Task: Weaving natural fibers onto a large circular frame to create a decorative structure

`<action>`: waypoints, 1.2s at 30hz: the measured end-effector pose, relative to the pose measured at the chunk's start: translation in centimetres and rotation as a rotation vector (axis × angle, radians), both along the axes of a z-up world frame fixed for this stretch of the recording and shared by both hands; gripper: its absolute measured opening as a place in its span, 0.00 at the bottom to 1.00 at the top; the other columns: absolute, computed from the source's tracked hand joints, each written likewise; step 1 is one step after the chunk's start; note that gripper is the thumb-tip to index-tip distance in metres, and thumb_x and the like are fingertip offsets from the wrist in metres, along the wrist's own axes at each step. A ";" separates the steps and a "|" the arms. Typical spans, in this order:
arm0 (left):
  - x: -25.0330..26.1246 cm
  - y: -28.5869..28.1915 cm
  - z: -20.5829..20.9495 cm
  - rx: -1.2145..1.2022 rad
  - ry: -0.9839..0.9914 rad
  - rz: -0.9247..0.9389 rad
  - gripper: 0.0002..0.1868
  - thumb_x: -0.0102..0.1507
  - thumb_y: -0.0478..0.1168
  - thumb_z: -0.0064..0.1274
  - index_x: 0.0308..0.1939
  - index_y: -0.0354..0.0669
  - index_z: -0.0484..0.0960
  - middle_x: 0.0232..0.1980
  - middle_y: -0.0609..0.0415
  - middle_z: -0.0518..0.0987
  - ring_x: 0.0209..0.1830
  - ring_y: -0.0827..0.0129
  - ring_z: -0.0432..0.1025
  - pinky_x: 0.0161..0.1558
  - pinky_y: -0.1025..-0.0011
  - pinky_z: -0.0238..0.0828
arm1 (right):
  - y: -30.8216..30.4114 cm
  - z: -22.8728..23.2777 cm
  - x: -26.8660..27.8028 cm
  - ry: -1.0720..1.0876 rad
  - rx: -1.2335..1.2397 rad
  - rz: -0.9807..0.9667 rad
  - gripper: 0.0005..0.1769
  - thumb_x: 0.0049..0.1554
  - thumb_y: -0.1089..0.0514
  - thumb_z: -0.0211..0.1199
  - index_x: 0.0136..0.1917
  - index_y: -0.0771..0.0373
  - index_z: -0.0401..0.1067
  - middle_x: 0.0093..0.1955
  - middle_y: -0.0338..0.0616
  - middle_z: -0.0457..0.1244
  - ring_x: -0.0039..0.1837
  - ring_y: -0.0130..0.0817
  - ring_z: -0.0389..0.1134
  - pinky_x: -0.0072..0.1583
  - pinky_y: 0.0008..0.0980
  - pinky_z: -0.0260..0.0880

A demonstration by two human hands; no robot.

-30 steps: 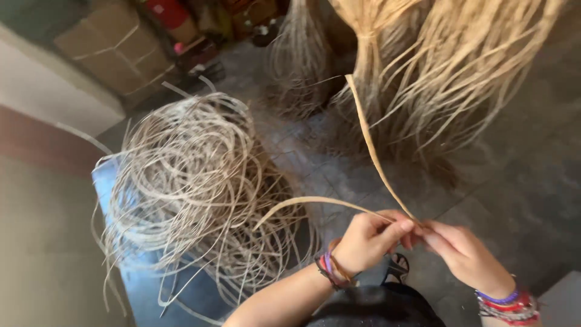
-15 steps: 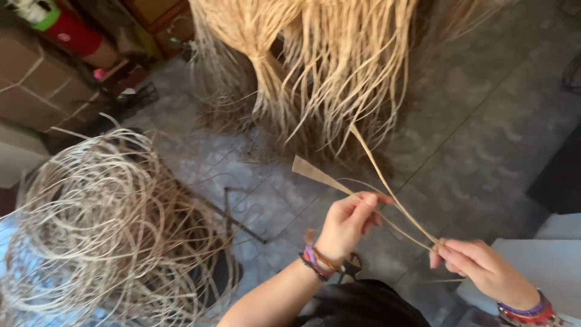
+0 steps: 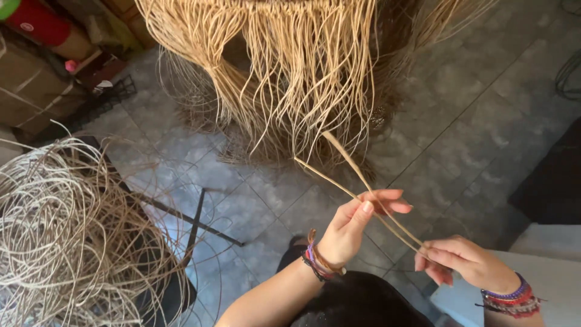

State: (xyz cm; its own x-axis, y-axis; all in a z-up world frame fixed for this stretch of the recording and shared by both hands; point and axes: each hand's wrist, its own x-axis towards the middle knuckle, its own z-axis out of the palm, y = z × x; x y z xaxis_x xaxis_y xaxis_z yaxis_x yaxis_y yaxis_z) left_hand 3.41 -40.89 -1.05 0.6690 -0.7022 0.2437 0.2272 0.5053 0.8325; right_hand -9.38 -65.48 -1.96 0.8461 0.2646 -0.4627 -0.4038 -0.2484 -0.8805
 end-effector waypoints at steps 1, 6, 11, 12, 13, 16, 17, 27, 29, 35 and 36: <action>0.6 -0.7 -0.2 0.002 -0.004 -0.001 0.28 0.78 0.54 0.30 0.70 0.37 0.70 0.60 0.46 0.80 0.63 0.63 0.73 0.69 0.66 0.65 | -0.7 -0.3 0.6 -0.004 0.002 -0.001 0.26 0.63 0.51 0.49 0.39 0.68 0.83 0.21 0.48 0.67 0.25 0.34 0.65 0.31 0.31 0.71; 4.3 -3.9 -1.6 -0.040 0.019 -0.006 0.19 0.79 0.47 0.31 0.55 0.37 0.73 0.53 0.43 0.82 0.67 0.52 0.73 0.75 0.55 0.65 | -4.1 -1.7 3.7 0.039 0.073 -0.051 0.27 0.65 0.55 0.52 0.41 0.76 0.86 0.24 0.38 0.53 0.28 0.28 0.52 0.34 0.27 0.54; 9.7 -6.6 -1.4 0.050 0.018 -0.015 0.20 0.78 0.49 0.34 0.51 0.38 0.76 0.53 0.43 0.82 0.63 0.54 0.75 0.72 0.59 0.68 | -6.9 -1.5 7.8 0.028 -0.109 -0.101 0.25 0.64 0.52 0.52 0.37 0.67 0.84 0.36 0.40 0.70 0.35 0.29 0.60 0.42 0.28 0.63; 10.9 -7.3 -1.4 0.093 0.024 0.003 0.20 0.77 0.50 0.36 0.51 0.37 0.77 0.52 0.42 0.82 0.59 0.58 0.77 0.69 0.62 0.69 | -7.4 -1.2 8.8 0.004 -0.149 -0.072 0.25 0.65 0.53 0.51 0.34 0.65 0.80 0.33 0.39 0.66 0.34 0.30 0.57 0.41 0.29 0.60; 12.8 -6.9 0.6 0.094 0.018 -0.006 0.20 0.77 0.50 0.36 0.51 0.37 0.77 0.52 0.42 0.82 0.59 0.58 0.77 0.69 0.62 0.69 | -8.1 -0.8 9.9 -0.001 -0.148 -0.082 0.25 0.65 0.53 0.51 0.34 0.65 0.80 0.33 0.39 0.66 0.34 0.30 0.57 0.41 0.29 0.60; 17.1 -6.7 5.3 0.879 -0.427 -0.240 0.35 0.68 0.67 0.31 0.29 0.52 0.87 0.29 0.61 0.86 0.35 0.74 0.83 0.50 0.74 0.74 | -9.7 0.9 13.6 -0.061 -0.438 0.013 0.23 0.66 0.50 0.48 0.34 0.55 0.75 0.30 0.33 0.64 0.34 0.27 0.60 0.43 0.26 0.60; 17.3 -7.0 5.8 0.747 -0.675 -0.041 0.25 0.66 0.63 0.43 0.29 0.52 0.83 0.26 0.62 0.80 0.29 0.72 0.77 0.40 0.72 0.70 | -9.8 1.7 14.8 -0.079 -0.558 0.089 0.22 0.65 0.46 0.50 0.33 0.50 0.75 0.28 0.30 0.65 0.33 0.25 0.64 0.43 0.24 0.63; 21.6 -12.3 1.8 1.062 -1.591 0.380 0.10 0.70 0.47 0.44 0.44 0.45 0.70 0.22 0.67 0.71 0.15 0.75 0.68 0.14 0.72 0.55 | -15.7 4.3 23.9 -0.348 -0.840 0.143 0.13 0.61 0.52 0.53 0.43 0.50 0.78 0.39 0.32 0.76 0.41 0.33 0.77 0.47 0.35 0.70; 23.0 -10.9 0.3 1.392 -1.682 0.462 0.03 0.68 0.42 0.44 0.41 0.51 0.70 0.22 0.71 0.66 0.12 0.79 0.63 0.13 0.72 0.54 | -19.5 4.3 24.7 -0.252 -0.849 0.037 0.14 0.63 0.49 0.52 0.44 0.47 0.78 0.39 0.27 0.75 0.41 0.26 0.77 0.50 0.27 0.68; 22.9 -9.1 1.6 1.673 -0.755 0.608 0.05 0.68 0.47 0.47 0.46 0.60 0.76 0.27 0.59 0.80 0.26 0.59 0.76 0.27 0.58 0.70 | -28.8 5.5 29.2 -0.285 -0.898 0.082 0.16 0.65 0.49 0.50 0.39 0.49 0.74 0.32 0.30 0.66 0.35 0.28 0.65 0.48 0.25 0.63; 22.2 -10.0 3.4 1.607 -0.551 0.406 0.13 0.68 0.48 0.44 0.55 0.55 0.75 0.38 0.51 0.84 0.40 0.51 0.78 0.40 0.52 0.72 | -29.0 5.9 30.0 -0.295 -0.942 0.152 0.15 0.64 0.47 0.50 0.41 0.44 0.76 0.36 0.23 0.73 0.38 0.24 0.74 0.52 0.23 0.67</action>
State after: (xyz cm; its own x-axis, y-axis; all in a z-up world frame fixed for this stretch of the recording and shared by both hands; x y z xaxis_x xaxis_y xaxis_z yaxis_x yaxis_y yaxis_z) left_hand 25.61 -50.90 2.35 0.9341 -0.2755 -0.2268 -0.1507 -0.8807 0.4491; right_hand 20.67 -94.46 3.94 0.9486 0.0121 -0.3164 -0.1073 -0.9278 -0.3573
